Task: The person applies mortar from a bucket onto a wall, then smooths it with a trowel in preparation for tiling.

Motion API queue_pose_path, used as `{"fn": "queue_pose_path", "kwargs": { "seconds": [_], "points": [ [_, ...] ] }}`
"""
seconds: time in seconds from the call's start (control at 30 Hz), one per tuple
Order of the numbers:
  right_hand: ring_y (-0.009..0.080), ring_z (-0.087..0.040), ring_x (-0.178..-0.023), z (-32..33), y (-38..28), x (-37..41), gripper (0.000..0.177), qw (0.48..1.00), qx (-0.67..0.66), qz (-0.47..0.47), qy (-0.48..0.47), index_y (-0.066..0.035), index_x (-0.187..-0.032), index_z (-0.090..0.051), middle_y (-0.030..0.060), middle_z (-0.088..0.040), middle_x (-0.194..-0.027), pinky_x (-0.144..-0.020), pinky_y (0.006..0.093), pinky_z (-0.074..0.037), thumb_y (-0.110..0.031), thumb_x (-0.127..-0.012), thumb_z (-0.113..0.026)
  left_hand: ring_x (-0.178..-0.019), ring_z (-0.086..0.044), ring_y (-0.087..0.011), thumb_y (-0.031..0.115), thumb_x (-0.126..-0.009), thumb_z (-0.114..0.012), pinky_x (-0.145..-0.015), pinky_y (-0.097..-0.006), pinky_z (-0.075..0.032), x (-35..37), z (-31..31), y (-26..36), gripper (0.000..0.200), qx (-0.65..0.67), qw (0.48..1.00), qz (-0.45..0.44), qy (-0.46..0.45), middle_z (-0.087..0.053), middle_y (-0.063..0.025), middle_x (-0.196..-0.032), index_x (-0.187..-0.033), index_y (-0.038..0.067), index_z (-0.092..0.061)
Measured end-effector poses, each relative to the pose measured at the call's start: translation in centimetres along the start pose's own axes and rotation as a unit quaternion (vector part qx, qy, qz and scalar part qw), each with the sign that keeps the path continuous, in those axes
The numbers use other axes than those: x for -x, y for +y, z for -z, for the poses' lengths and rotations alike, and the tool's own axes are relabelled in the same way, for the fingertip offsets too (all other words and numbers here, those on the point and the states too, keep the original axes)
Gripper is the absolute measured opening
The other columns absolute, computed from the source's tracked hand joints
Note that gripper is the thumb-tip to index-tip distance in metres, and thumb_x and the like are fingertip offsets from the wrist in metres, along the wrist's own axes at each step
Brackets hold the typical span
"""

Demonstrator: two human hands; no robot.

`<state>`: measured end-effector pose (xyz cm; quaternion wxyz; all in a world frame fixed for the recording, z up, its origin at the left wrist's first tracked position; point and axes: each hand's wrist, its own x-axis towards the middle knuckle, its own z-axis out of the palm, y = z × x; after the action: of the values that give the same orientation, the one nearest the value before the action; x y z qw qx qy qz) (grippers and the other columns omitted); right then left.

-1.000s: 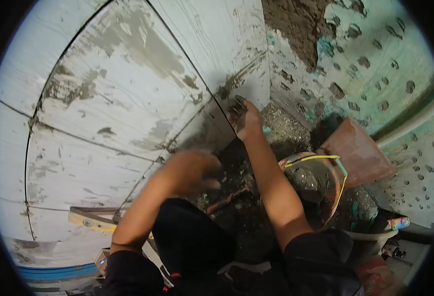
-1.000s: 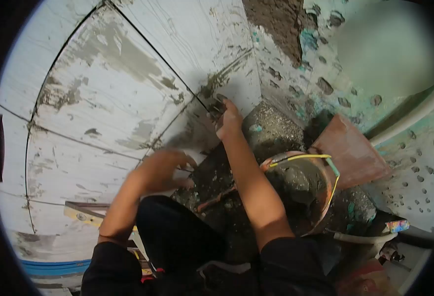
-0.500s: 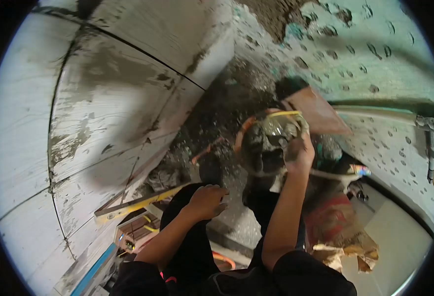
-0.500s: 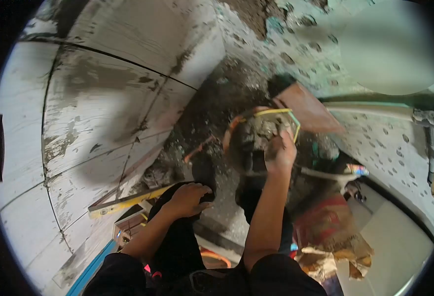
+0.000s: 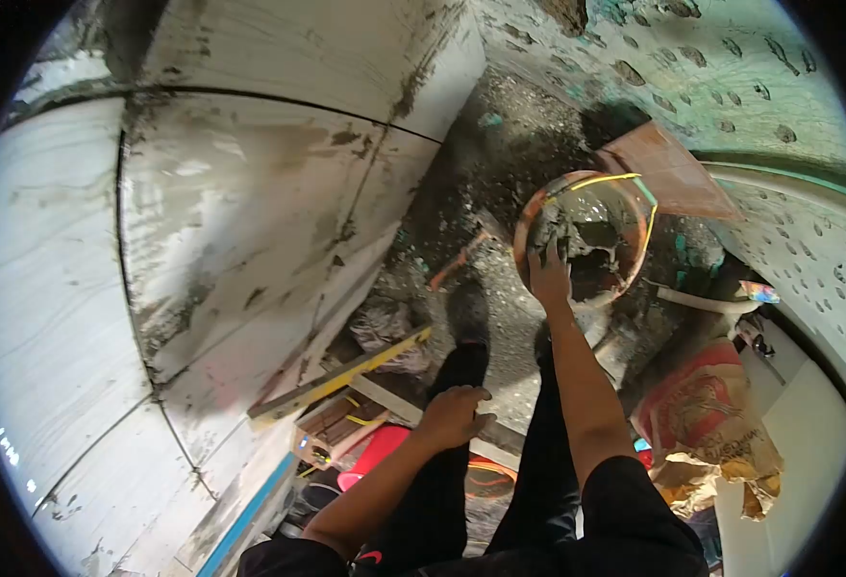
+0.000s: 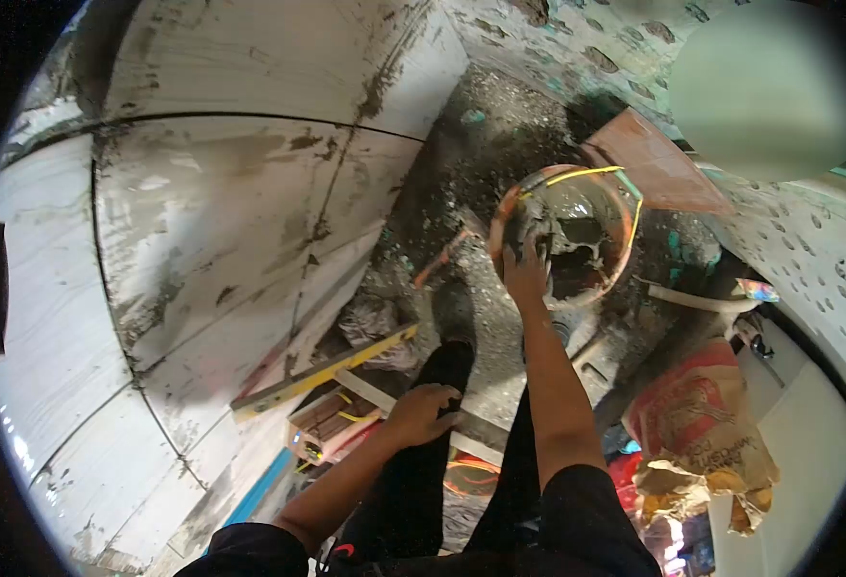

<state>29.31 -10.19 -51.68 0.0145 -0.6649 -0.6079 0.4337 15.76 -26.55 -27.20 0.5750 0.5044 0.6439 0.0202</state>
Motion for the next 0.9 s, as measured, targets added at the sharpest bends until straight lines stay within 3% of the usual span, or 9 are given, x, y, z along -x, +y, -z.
{"fn": "queue_pose_path", "kwargs": {
  "seconds": [0.07, 0.17, 0.4, 0.53, 0.63, 0.67, 0.77, 0.87, 0.9],
  "points": [
    [0.0439, -0.038, -0.120, -1.0, -0.9, 2.2, 0.074, 0.999, 0.050, -0.008, -0.004, 0.000, -0.139, -0.024, 0.0241, -0.038, -0.134, -0.102, 0.0472, -0.027, -0.049, -0.087, -0.043, -0.083, -0.058, -0.0307, 0.031, -0.077, -0.065, -0.072, -0.0398, -0.046, 0.4, 0.6, 0.1, 0.040, -0.003, 1.000, -0.010, 0.007, -0.058, -0.0137, -0.085, -0.105, 0.003, -0.057],
    [0.0451, -0.026, -0.127, -1.9, -2.7, 5.0, 0.071, 0.998, 0.063, -0.013, 0.010, 0.003, -0.138, -0.022, 0.0271, -0.034, -0.135, -0.105, 0.0523, -0.018, -0.044, -0.089, -0.045, -0.081, -0.058, -0.0305, 0.031, -0.077, -0.065, -0.071, -0.0395, -0.046, 0.8, 2.0, 1.2, 0.041, -0.011, 1.000, 0.017, -0.024, -0.058, -0.0138, -0.084, -0.106, 0.002, -0.056],
    [0.0425, -0.028, -0.128, 0.3, -5.0, 7.9, 0.072, 0.998, 0.009, -0.059, 0.018, -0.002, -0.141, -0.018, 0.0292, -0.037, -0.132, -0.106, 0.0533, -0.014, -0.044, -0.089, -0.045, -0.084, -0.056, -0.0311, 0.031, -0.079, -0.062, -0.073, -0.0423, -0.044, 1.2, 2.7, 2.9, 0.038, -0.002, 0.999, 0.023, -0.036, -0.057, -0.0137, -0.087, -0.105, 0.004, -0.056],
    [0.0422, -0.037, -0.121, 0.1, -3.0, 8.3, 0.070, 0.994, 0.111, -0.020, 0.001, -0.003, -0.140, -0.022, 0.0277, -0.038, -0.131, -0.103, 0.0533, -0.023, -0.049, -0.089, -0.040, -0.085, -0.056, -0.0312, 0.033, -0.080, -0.061, -0.074, -0.0419, -0.044, 1.1, 2.8, 3.5, 0.038, 0.005, 0.999, 0.028, -0.047, -0.057, -0.0136, -0.086, -0.105, 0.004, -0.056],
    [0.0417, -0.041, -0.118, 2.5, -3.7, 8.4, 0.070, 0.999, -0.006, -0.009, 0.041, 0.000, -0.139, -0.023, 0.0279, -0.040, -0.130, -0.098, 0.0502, -0.032, -0.045, -0.089, -0.044, -0.080, -0.056, -0.0297, 0.028, -0.079, -0.063, -0.070, -0.0392, -0.044, 1.3, 3.0, 3.5, 0.037, 0.003, 0.999, 0.013, -0.033, -0.056, -0.0128, -0.084, -0.107, 0.006, -0.054],
    [0.0412, -0.044, -0.115, 2.0, -3.2, 8.0, 0.070, 0.994, 0.097, 0.009, 0.050, 0.002, -0.138, -0.023, 0.0283, -0.034, -0.134, -0.094, 0.0471, -0.038, -0.041, -0.088, -0.048, -0.080, -0.056, -0.0295, 0.028, -0.079, -0.063, -0.069, -0.0392, -0.044, 1.4, 2.9, 3.3, 0.037, 0.003, 1.000, 0.013, -0.028, -0.056, -0.0127, -0.084, -0.107, 0.006, -0.054],
    [0.0407, -0.031, -0.126, 2.5, -3.9, 6.8, 0.073, 0.990, 0.134, 0.044, -0.003, -0.003, -0.141, -0.016, 0.0263, -0.022, -0.141, -0.103, 0.0508, -0.025, -0.048, -0.090, -0.041, -0.079, -0.056, -0.0294, 0.028, -0.079, -0.063, -0.068, -0.0394, -0.044, 1.5, 3.4, 3.1, 0.036, 0.005, 1.000, 0.017, -0.026, -0.056, -0.0124, -0.084, -0.106, 0.006, -0.054],
    [0.0397, -0.026, -0.129, 1.2, -5.2, 5.6, 0.077, 0.986, 0.141, 0.033, -0.085, -0.003, -0.141, -0.015, 0.0247, -0.018, -0.143, -0.104, 0.0486, -0.023, -0.042, -0.086, -0.052, -0.079, -0.057, -0.0301, 0.029, -0.078, -0.064, -0.067, -0.0396, -0.045, 1.7, 4.2, 2.9, 0.037, 0.005, 0.999, 0.029, -0.017, -0.057, -0.0128, -0.083, -0.105, 0.006, -0.055],
    [0.0392, -0.024, -0.130, 0.3, -5.3, 5.6, 0.080, 0.990, 0.087, 0.103, -0.044, -0.002, -0.141, -0.015, 0.0248, -0.019, -0.143, -0.105, 0.0464, -0.023, -0.036, -0.083, -0.058, -0.079, -0.058, -0.0302, 0.029, -0.077, -0.064, -0.067, -0.0396, -0.045, 1.9, 4.2, 2.6, 0.037, 0.000, 1.000, 0.024, -0.006, -0.058, -0.0131, -0.083, -0.104, 0.005, -0.055]
  ]
}}
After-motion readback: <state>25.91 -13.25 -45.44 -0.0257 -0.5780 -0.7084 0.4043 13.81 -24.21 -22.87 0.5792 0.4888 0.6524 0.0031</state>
